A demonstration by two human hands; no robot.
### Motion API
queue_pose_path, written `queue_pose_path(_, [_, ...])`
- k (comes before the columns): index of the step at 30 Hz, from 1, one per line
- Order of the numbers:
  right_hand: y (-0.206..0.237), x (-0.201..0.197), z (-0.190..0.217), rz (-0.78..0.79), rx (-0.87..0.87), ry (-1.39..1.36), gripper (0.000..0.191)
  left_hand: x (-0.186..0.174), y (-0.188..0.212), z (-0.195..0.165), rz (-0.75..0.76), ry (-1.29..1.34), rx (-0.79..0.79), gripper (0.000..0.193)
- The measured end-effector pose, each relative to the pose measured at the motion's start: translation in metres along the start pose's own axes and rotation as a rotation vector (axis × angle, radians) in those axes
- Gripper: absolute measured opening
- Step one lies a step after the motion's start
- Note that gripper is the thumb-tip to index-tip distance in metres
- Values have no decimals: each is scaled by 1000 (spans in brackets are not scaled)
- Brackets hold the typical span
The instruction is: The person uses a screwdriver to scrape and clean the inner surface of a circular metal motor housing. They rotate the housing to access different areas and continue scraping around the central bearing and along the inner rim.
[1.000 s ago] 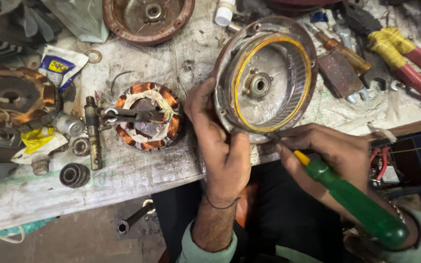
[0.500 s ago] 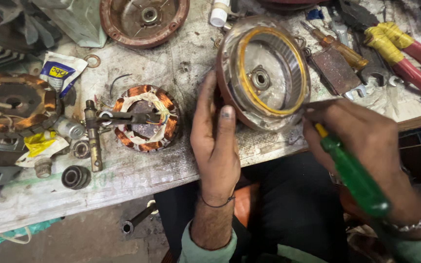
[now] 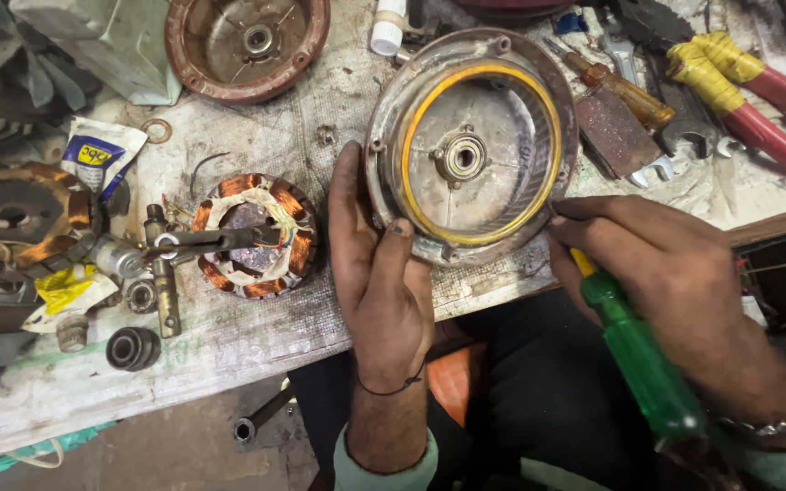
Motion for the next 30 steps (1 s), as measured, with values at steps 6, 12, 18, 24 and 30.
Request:
queue_pose_path(6, [13, -1, -9, 44, 120, -111, 13, 2, -1, -3, 2, 17, 17, 77])
queue_pose_path(12, [31, 10, -19, 189, 209, -220, 13, -3, 0, -2, -16, -32, 14, 77])
queue_pose_path(18, [33, 25, -16, 171, 210, -445, 15, -4, -1, 2, -8, 14, 13, 80])
queue_pose_path(24, [15, 27, -14, 334, 273, -357, 15, -7, 0, 5, -22, -8, 25, 82])
queue_pose_path(30, [4, 23, 5, 221, 12, -469, 15, -5, 0, 4, -25, -1, 18, 80])
Point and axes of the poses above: each hand's wrist, its own y-axis away from the middle knuckle, its own x-axis out of the palm, z = x × y, the point moved 7 cm from there along -y, towards the middle knuckle, and after that the axes turned 6 degrees about -z, right-handed, at the moved point
